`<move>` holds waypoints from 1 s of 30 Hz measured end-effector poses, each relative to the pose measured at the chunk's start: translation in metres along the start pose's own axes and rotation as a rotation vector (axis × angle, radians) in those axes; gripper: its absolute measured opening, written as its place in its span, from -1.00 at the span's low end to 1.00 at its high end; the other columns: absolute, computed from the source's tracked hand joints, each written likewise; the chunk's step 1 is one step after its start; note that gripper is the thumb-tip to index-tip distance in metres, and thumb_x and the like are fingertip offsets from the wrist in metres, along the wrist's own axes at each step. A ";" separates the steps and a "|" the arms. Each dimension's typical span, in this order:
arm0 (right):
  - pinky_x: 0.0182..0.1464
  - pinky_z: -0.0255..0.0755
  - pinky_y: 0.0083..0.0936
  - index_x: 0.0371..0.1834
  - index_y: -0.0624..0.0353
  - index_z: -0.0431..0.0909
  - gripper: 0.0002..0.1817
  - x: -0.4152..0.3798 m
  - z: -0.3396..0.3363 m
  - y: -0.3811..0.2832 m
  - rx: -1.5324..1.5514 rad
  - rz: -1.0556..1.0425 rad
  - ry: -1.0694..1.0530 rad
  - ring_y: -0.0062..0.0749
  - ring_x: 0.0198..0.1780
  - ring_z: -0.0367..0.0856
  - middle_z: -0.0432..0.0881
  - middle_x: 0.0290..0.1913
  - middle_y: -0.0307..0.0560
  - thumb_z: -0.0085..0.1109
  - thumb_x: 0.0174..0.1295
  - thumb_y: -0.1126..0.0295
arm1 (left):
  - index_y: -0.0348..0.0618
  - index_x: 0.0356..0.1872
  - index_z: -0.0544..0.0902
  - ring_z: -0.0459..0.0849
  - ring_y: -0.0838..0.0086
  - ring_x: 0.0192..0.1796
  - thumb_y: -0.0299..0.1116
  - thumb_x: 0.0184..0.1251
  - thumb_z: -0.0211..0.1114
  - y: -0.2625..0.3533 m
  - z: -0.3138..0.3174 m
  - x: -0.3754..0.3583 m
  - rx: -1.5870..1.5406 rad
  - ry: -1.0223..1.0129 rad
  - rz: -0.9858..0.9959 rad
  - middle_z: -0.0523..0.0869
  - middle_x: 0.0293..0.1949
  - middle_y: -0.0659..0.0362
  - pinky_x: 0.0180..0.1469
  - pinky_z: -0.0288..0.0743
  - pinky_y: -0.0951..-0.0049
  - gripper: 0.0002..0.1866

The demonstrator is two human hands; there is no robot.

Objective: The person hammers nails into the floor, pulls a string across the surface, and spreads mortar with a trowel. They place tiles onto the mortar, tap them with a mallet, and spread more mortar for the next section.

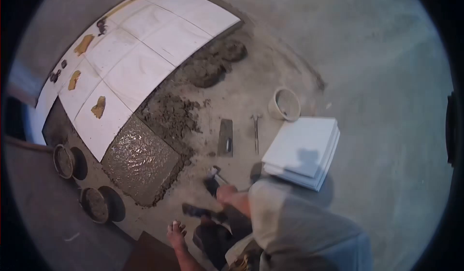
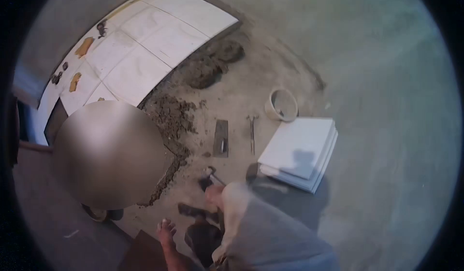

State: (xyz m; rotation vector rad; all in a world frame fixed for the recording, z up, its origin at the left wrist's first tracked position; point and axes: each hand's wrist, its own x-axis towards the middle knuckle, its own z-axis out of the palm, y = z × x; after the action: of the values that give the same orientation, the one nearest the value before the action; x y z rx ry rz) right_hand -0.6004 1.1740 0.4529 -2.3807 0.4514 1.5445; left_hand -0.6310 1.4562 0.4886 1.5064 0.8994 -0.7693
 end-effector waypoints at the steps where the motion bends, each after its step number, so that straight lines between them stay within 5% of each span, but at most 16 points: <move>1: -0.01 0.55 -0.24 -0.18 0.05 0.71 -0.67 0.006 0.000 0.020 0.070 -0.040 0.008 -0.14 0.04 0.64 0.67 -0.01 -0.03 0.19 -0.01 0.21 | -0.20 0.02 0.50 0.66 0.39 -0.16 -0.14 0.41 0.09 0.018 0.005 -0.007 -0.021 0.035 0.051 0.65 -0.09 0.11 -0.26 0.49 0.39 -0.64; 5: 0.01 0.54 -0.18 -0.20 0.15 0.69 -0.62 0.001 -0.042 0.052 0.298 0.104 0.291 -0.06 -0.08 0.68 0.69 -0.10 0.05 0.21 -0.01 0.13 | -0.20 -0.02 0.54 0.61 0.50 -0.25 -0.16 0.37 0.15 0.022 -0.002 0.007 -0.009 -0.004 0.030 0.62 -0.19 0.19 -0.31 0.43 0.48 -0.67; 6: -0.06 0.53 -0.17 -0.27 0.10 0.70 -0.75 -0.030 -0.069 0.050 0.084 -0.141 0.167 -0.12 -0.04 0.66 0.69 -0.10 0.01 0.05 0.14 0.28 | -0.21 0.00 0.53 0.62 0.51 -0.24 -0.17 0.36 0.17 0.040 -0.004 -0.003 0.036 0.055 -0.024 0.63 -0.19 0.20 -0.29 0.44 0.49 -0.65; 7: -0.10 0.53 -0.16 -0.36 0.15 0.68 -0.77 0.021 -0.049 0.067 -0.531 -0.340 0.115 -0.10 -0.12 0.67 0.71 -0.20 -0.01 0.07 0.12 0.28 | -0.24 0.00 0.55 0.63 0.50 -0.23 -0.18 0.36 0.17 0.040 -0.009 0.001 -0.035 0.084 0.015 0.65 -0.20 0.20 -0.27 0.46 0.48 -0.64; 8: -0.10 0.53 -0.19 -0.40 0.22 0.65 -0.74 0.016 -0.056 0.071 0.188 -0.197 0.225 -0.15 -0.18 0.69 0.70 -0.28 0.02 0.10 0.13 0.24 | -0.18 -0.05 0.56 0.65 0.45 -0.23 -0.11 0.38 0.12 0.052 -0.012 -0.003 -0.012 0.094 0.051 0.65 -0.20 0.19 -0.21 0.47 0.41 -0.65; 9: -0.06 0.50 -0.16 -0.36 0.27 0.63 -0.67 0.027 -0.048 0.085 -0.115 -0.460 0.421 -0.05 -0.16 0.68 0.68 -0.29 0.16 0.05 0.22 0.19 | -0.17 -0.06 0.56 0.65 0.45 -0.22 -0.10 0.38 0.12 0.051 -0.023 0.005 0.023 0.104 0.054 0.65 -0.20 0.20 -0.20 0.47 0.41 -0.65; 11: -0.04 0.46 -0.10 -0.33 0.28 0.60 -0.65 -0.038 -0.109 0.068 0.371 -0.053 0.500 0.10 -0.11 0.62 0.64 -0.24 0.26 0.03 0.27 0.16 | -0.17 -0.06 0.56 0.65 0.45 -0.21 -0.10 0.38 0.12 0.064 -0.018 0.010 0.093 0.066 0.065 0.65 -0.19 0.21 -0.20 0.48 0.41 -0.66; 15: -0.04 0.45 -0.07 -0.31 0.26 0.59 -0.66 -0.025 -0.110 0.095 0.222 -0.158 0.665 0.23 -0.10 0.57 0.63 -0.22 0.29 0.03 0.28 0.16 | -0.20 -0.05 0.58 0.68 0.45 -0.24 -0.11 0.39 0.12 0.096 -0.011 0.003 0.101 0.015 0.121 0.67 -0.22 0.22 -0.25 0.50 0.41 -0.64; 17: -0.05 0.44 -0.03 -0.29 0.26 0.57 -0.68 -0.080 -0.148 0.040 0.617 -0.044 0.640 0.21 -0.13 0.58 0.63 -0.26 0.28 0.03 0.29 0.19 | -0.23 -0.07 0.60 0.69 0.45 -0.29 -0.12 0.40 0.12 0.115 -0.016 -0.007 0.075 0.052 0.157 0.69 -0.28 0.23 -0.33 0.50 0.41 -0.64; 23: 0.08 0.39 -0.10 -0.15 0.25 0.52 -0.76 -0.123 -0.176 -0.103 0.434 -0.440 0.997 0.15 0.05 0.49 0.54 -0.04 0.20 0.11 0.24 0.31 | -0.20 -0.06 0.59 0.69 0.41 -0.20 -0.07 0.37 0.12 0.169 -0.061 -0.007 0.299 -0.108 0.185 0.74 -0.27 0.17 -0.19 0.52 0.40 -0.62; 25: 0.07 0.40 -0.10 -0.14 0.26 0.52 -0.76 -0.123 -0.192 -0.110 0.420 -0.518 1.017 0.17 0.03 0.50 0.55 -0.07 0.20 0.12 0.23 0.34 | -0.29 0.08 0.55 0.69 0.40 -0.12 -0.09 0.35 0.16 0.174 -0.072 0.026 1.234 -0.025 0.824 0.76 -0.27 0.08 -0.14 0.52 0.43 -0.52; 26: 0.06 0.41 -0.10 -0.13 0.28 0.52 -0.76 -0.138 -0.205 -0.119 0.403 -0.598 1.008 0.18 0.01 0.51 0.56 -0.10 0.20 0.13 0.21 0.38 | -0.29 0.08 0.55 0.69 0.40 -0.12 -0.09 0.35 0.16 0.193 -0.063 0.006 1.230 -0.026 0.836 0.76 -0.27 0.08 -0.14 0.52 0.43 -0.52; 27: 0.07 0.42 -0.10 -0.06 0.25 0.53 -0.73 -0.154 -0.222 -0.120 0.334 -0.411 0.719 0.17 0.01 0.51 0.57 -0.12 0.22 0.11 0.23 0.35 | -0.29 0.16 0.51 0.70 0.37 -0.14 -0.10 0.32 0.19 0.208 -0.052 -0.016 0.815 0.026 0.778 0.75 -0.20 0.01 -0.13 0.53 0.40 -0.48; 28: 0.07 0.42 -0.10 -0.06 0.25 0.53 -0.73 -0.157 -0.223 -0.119 0.331 -0.403 0.726 0.17 0.01 0.51 0.57 -0.12 0.22 0.11 0.23 0.35 | -0.29 0.23 0.48 0.72 0.35 -0.16 -0.11 0.29 0.22 0.220 -0.044 -0.033 0.403 0.070 0.700 0.74 -0.14 -0.06 -0.12 0.55 0.38 -0.42; 30: 0.06 0.42 -0.08 -0.10 0.23 0.52 -0.74 -0.161 -0.225 -0.115 0.250 -0.354 0.676 0.16 0.02 0.52 0.57 -0.13 0.27 0.10 0.25 0.30 | -0.29 0.27 0.44 0.69 0.34 -0.10 -0.11 0.28 0.24 0.215 -0.040 -0.020 0.397 0.010 0.639 0.72 -0.10 -0.07 -0.04 0.52 0.40 -0.38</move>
State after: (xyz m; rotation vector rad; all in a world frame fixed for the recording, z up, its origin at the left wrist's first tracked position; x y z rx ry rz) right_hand -0.4293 1.2107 0.6953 -2.5465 0.2995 0.4817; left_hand -0.4540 1.4838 0.6162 2.0001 0.2301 -0.4751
